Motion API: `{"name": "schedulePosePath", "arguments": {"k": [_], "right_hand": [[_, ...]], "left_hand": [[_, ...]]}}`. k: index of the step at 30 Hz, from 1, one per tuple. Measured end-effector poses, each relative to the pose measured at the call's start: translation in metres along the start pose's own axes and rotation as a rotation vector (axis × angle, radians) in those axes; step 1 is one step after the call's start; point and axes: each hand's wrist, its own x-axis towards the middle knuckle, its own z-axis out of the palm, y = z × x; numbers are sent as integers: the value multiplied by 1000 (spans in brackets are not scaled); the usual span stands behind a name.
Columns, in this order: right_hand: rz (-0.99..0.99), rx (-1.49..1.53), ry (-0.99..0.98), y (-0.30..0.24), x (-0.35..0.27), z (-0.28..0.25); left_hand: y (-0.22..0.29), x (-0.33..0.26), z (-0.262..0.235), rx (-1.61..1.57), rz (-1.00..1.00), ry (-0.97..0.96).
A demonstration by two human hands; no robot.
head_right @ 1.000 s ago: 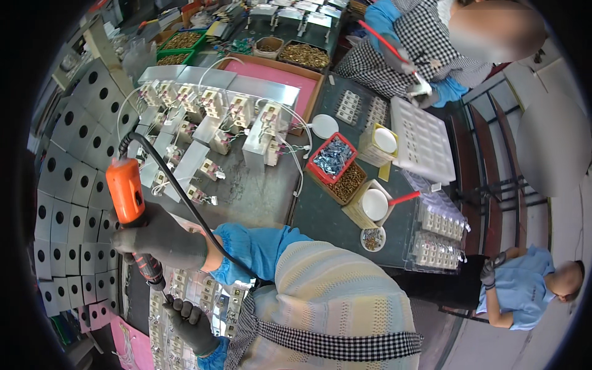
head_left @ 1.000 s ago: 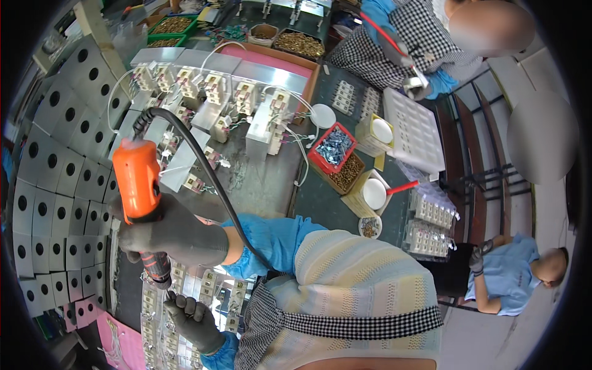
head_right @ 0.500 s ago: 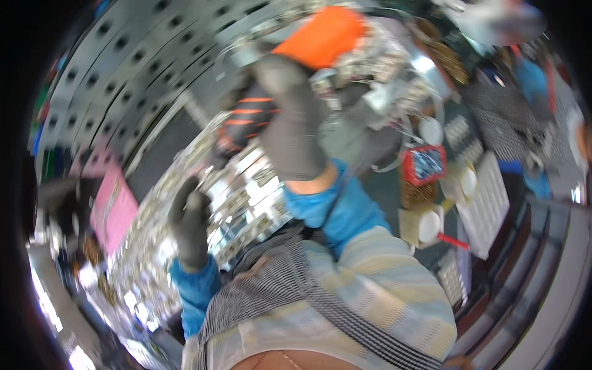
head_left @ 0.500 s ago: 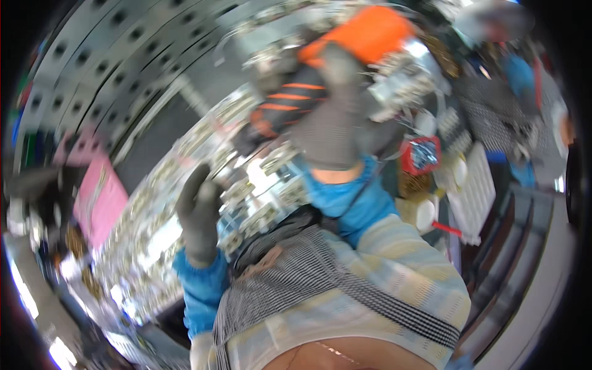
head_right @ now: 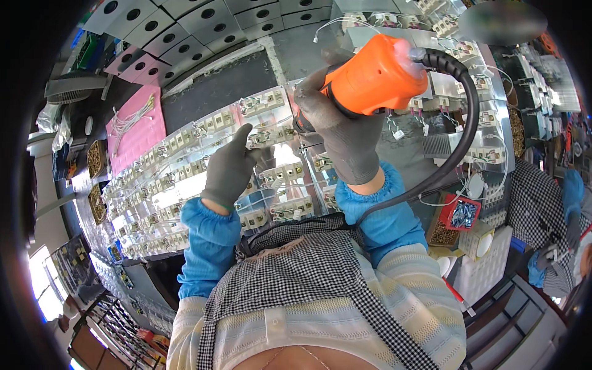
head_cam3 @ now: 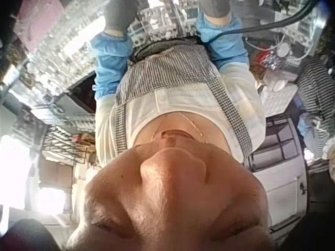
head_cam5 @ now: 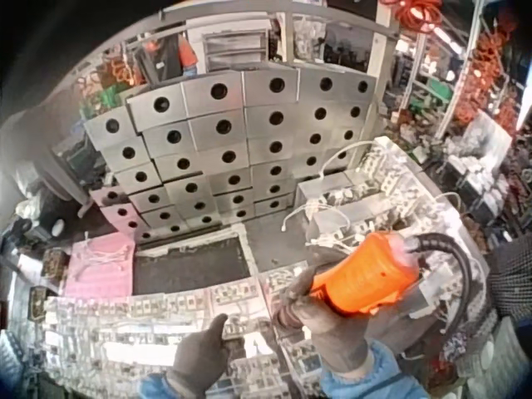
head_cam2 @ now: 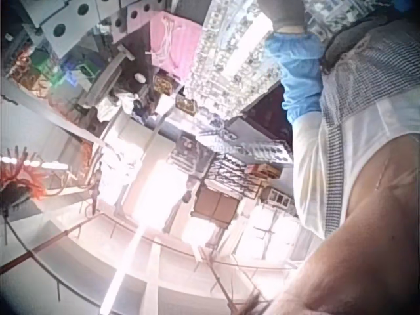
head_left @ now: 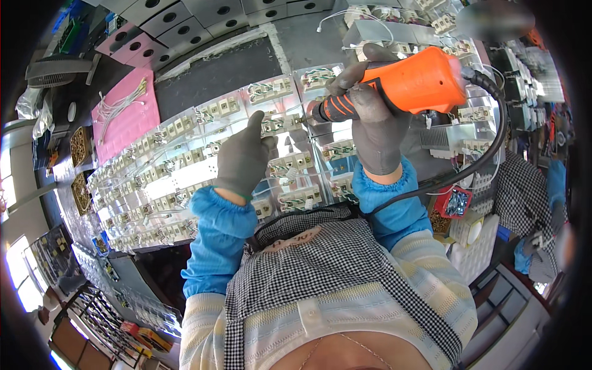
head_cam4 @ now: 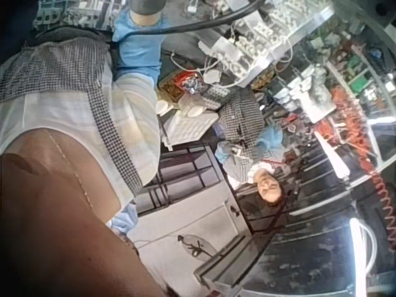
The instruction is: The person fastens electronic components onto a row of electronic devices using an electric screwdriver to drive screws.
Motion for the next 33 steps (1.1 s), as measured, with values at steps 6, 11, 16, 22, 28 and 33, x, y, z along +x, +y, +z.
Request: {"name": "schedulePosePath", "arguments": {"k": [6, 11, 16, 22, 28, 33], "right_hand": [[6, 4, -55, 20, 1, -1], [88, -224, -209, 13, 3, 7], [56, -156, -252, 29, -5, 11], [27, -533, -381, 15, -4, 20], [-99, 60, -248, -17, 16, 24], [-124, 399, -119, -56, 27, 9]], "left_hand": [[-2, 11, 16, 89, -42, -18], [-5, 9, 21, 100, -47, -3], [-10, 6, 27, 90, -30, 28], [-11, 7, 25, 165, -54, -87], [-4, -9, -2, -504, -120, -60], [10, -15, -27, -1154, -140, -320]]}}
